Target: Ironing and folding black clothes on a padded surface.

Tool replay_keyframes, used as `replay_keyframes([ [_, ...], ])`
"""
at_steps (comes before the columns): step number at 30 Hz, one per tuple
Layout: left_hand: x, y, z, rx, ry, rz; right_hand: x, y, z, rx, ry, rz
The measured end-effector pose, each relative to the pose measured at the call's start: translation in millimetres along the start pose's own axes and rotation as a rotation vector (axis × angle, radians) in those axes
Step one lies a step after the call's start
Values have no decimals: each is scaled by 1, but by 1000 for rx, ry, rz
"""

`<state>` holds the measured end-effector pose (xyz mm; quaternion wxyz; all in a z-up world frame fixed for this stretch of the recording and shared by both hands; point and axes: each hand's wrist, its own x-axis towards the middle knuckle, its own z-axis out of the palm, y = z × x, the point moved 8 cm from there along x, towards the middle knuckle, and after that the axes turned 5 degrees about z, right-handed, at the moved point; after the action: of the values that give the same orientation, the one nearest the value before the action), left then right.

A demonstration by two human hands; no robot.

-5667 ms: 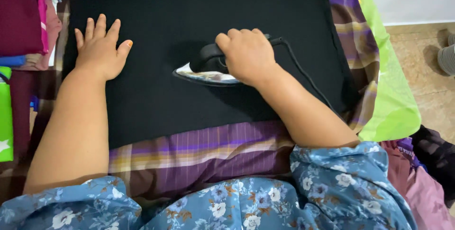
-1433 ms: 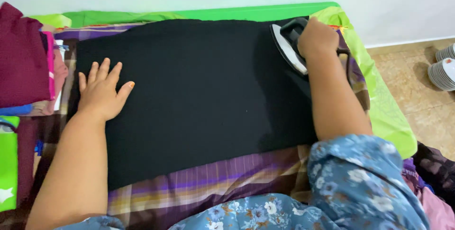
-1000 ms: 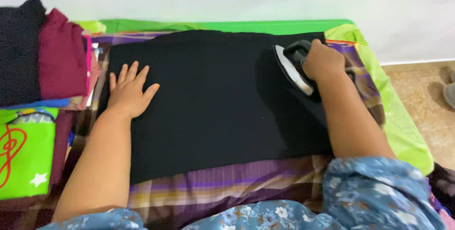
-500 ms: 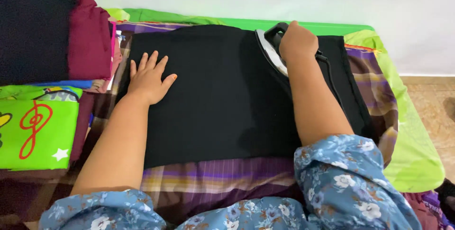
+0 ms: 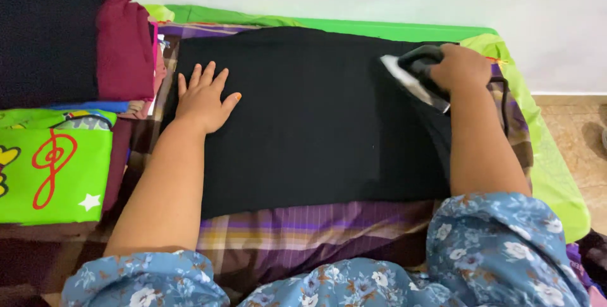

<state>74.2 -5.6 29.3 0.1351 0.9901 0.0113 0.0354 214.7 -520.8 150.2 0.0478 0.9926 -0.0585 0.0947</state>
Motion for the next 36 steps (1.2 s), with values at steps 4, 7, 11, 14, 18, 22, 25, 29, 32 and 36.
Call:
replay_keyframes([
  [4, 2, -2, 1, -4, 11, 22, -52, -82, -20, 4, -54, -200],
  [7, 2, 0, -1, 15, 25, 64, -108, -131, -35, -32, -173, -292],
  [11, 9, -6, 8, 14, 60, 116, -171, -134, -36, 70, -126, -498],
  [14, 11, -18, 14, 21, 89, 130, -182, -100, -32, 92, -86, -499],
  [18, 10, -22, 13, 9, 128, 138, -147, -9, -12, -20, 6, -209],
  [22, 9, -27, 17, 23, 174, 166, -98, 95, 6, -76, 90, -7],
  [25, 8, -25, 14, 30, 199, 159, -70, 162, 5, 23, 89, 151],
  [29, 8, -24, 8, 18, 249, 151, -44, 223, -8, 241, 53, 240],
  [32, 4, -22, 9, 31, 274, 147, -28, 255, 7, 550, 199, 278],
  [36, -4, -25, 3, 47, 319, 63, -3, 281, 66, 963, 568, 324],
])
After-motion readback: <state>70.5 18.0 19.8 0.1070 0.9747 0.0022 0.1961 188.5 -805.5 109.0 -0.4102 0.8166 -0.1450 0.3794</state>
